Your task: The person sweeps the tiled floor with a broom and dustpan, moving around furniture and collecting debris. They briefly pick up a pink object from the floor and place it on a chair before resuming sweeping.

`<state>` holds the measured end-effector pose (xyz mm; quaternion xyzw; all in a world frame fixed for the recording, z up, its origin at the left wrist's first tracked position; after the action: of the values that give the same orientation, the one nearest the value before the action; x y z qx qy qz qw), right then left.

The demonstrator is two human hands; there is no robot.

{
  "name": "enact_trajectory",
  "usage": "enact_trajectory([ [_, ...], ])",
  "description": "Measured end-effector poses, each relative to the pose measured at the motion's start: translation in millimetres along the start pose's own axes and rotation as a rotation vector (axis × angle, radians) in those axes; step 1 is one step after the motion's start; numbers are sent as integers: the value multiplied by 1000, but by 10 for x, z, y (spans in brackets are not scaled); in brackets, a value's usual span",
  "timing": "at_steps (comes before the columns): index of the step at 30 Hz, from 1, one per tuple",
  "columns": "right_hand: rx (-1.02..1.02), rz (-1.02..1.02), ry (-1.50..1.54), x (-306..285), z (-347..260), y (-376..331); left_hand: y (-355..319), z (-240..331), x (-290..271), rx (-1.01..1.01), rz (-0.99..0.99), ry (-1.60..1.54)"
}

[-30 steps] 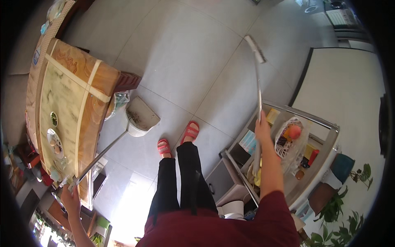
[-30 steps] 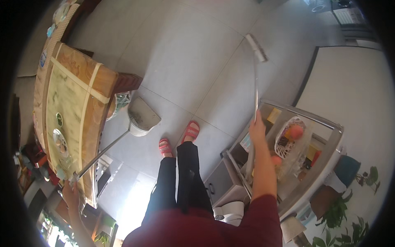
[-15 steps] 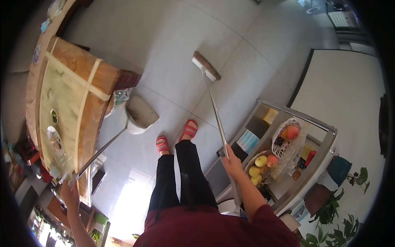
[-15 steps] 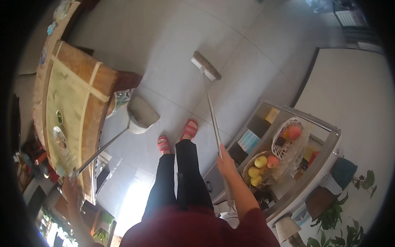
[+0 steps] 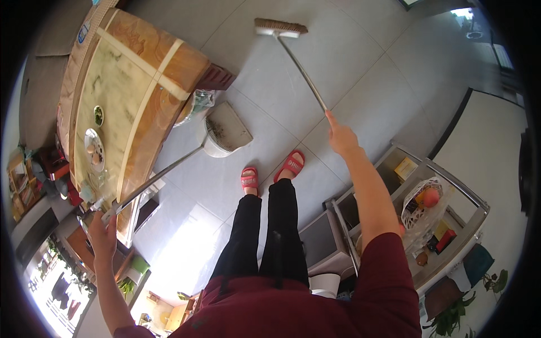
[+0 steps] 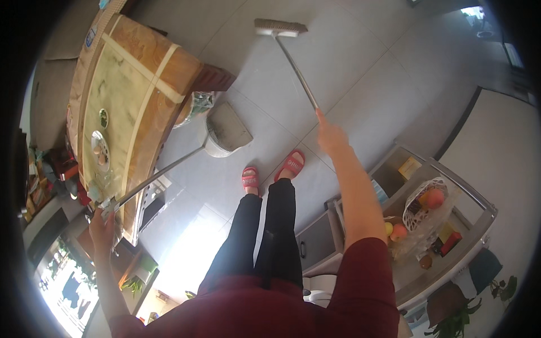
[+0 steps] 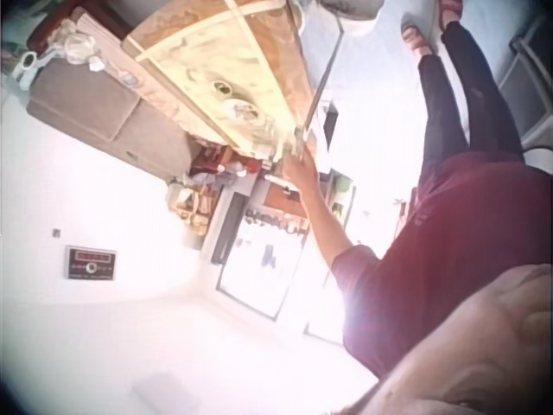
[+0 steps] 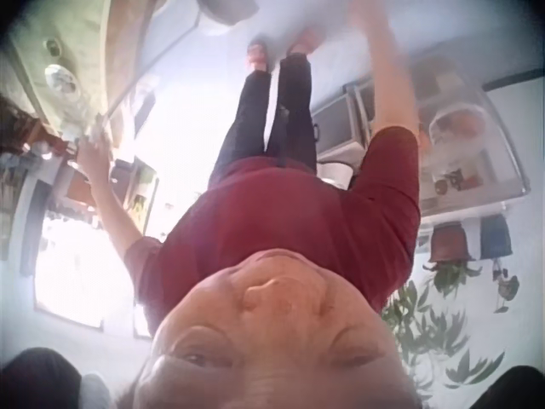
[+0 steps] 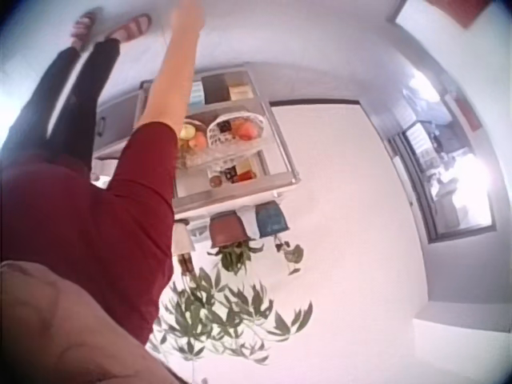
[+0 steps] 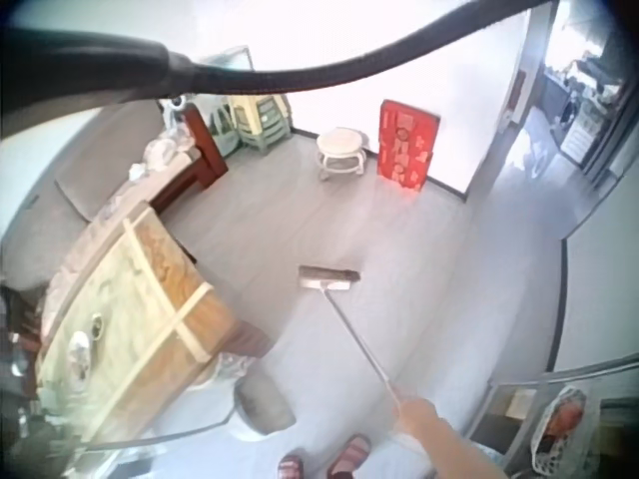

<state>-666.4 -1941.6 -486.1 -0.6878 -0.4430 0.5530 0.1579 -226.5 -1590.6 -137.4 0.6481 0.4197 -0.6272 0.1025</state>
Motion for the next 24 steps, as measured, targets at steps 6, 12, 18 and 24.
enact_trajectory([
  [6, -22, -302, -309, 39, 219, -1202, -104, -13, -42, 34, 104, 61],
  [12, 60, -319, -231, -352, 124, -2277, -95, -13, -137, -12, 27, 156],
  [18, 68, 13, 177, -51, 301, -2413, -70, -12, -203, 31, 16, 143],
  [24, 208, -34, 440, 1342, -390, -2280, -27, 286, -267, 44, -12, 157],
])
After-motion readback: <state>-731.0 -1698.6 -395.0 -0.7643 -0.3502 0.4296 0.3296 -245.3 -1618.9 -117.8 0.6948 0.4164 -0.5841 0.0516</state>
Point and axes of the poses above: each hand's wrist, its own y-axis towards the middle knuckle, its own x-axis out of the palm, z = x × y, the point moved 9 cm from there along y, towards the middle knuckle, and after that the axes turned 9 degrees about y, right-handed, at the moved point
